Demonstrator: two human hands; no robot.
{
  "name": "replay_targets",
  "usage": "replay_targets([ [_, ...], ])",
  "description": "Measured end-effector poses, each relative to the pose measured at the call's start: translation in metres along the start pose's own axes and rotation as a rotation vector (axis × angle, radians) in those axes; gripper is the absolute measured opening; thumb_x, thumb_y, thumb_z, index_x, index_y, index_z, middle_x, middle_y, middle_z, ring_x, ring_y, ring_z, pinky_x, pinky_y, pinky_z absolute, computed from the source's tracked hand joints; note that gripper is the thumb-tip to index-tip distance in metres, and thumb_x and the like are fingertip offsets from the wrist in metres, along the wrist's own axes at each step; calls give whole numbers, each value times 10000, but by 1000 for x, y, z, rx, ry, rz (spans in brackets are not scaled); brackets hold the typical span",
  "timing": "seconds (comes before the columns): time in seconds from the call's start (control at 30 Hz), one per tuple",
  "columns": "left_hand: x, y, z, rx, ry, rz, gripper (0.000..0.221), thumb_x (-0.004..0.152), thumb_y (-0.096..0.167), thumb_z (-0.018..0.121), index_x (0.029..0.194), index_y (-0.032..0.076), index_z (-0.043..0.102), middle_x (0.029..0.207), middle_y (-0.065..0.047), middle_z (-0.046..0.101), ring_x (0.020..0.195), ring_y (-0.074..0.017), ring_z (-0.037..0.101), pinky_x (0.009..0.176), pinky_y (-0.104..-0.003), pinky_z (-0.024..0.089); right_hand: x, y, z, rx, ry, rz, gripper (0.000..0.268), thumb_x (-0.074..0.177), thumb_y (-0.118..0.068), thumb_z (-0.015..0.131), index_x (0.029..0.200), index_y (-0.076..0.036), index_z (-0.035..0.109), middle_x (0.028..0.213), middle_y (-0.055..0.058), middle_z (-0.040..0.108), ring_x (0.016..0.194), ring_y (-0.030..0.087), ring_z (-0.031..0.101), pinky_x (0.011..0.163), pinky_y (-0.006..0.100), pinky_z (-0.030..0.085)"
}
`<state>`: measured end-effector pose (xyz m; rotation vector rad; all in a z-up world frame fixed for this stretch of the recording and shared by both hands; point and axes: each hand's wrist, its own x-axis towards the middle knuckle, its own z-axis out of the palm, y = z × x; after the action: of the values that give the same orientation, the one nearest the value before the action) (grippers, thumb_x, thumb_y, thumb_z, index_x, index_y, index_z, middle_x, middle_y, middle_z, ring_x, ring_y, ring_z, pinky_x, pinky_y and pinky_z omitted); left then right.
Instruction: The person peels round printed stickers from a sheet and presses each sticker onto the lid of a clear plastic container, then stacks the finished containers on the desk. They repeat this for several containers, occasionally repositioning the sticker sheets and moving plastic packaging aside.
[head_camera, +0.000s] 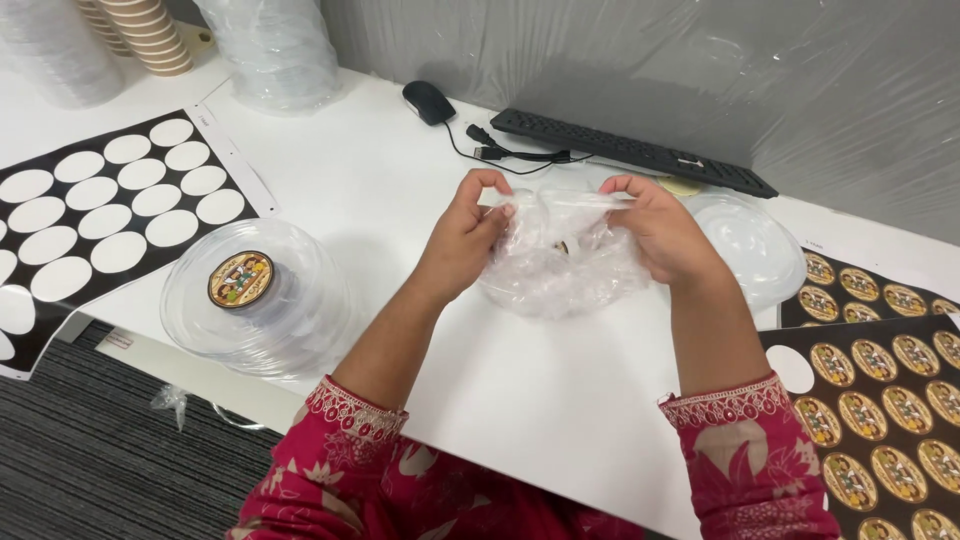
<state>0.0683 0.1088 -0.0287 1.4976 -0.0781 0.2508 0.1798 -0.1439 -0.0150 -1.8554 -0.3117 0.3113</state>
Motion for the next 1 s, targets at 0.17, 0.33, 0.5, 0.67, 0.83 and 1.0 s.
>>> replay_targets([
  [0.17,7,8,-13,379,-335,378,425,906,-48,473,1164,102,775,1070,-36,685,903,-144,657,792,-288,541,-29,-47,8,169,-110,-169,460,836,81,642,1224,-147,550,1165,18,689,1040,116,651,916,243,541],
  [0.33,-10,75,14,650,-183,217,331,891,106,676,1221,115,709,1148,-53,680,888,-190,698,784,-317,566,-63,-49,24,-472,217,-902,227,905,53,661,1127,3,657,1206,190,667,1082,279,679,960,377,578],
  [0.5,-19,66,27,809,-136,422,661,745,114,788,1364,44,567,1312,-123,554,943,-276,684,795,-382,573,-34,-15,35,-245,-268,-336,416,855,-88,746,1256,4,684,1195,247,752,1108,342,752,975,437,614],
  [0.67,-36,48,32,1500,-14,181,772,772,-26,707,1484,-28,412,1391,-174,430,871,-301,661,594,-362,605,-51,-19,45,-1331,-102,-342,1413,473,-460,972,1581,-125,162,1450,329,458,1379,480,459,998,489,435],
  [0.83,-43,56,23,1386,124,275,625,725,165,766,1273,-58,566,1510,-238,356,1020,-364,626,745,-416,573,-74,-27,35,-1140,-44,-499,780,767,-298,833,1463,-138,520,1394,215,603,1250,366,596,1020,424,499],
  [1.0,-36,54,43,1294,221,789,290,884,227,791,1003,2,651,1471,-165,373,1319,-379,548,1119,-498,492,-90,-24,35,-549,448,-382,215,1000,-297,721,1134,-130,697,1223,14,725,1141,205,722,1003,358,602],
])
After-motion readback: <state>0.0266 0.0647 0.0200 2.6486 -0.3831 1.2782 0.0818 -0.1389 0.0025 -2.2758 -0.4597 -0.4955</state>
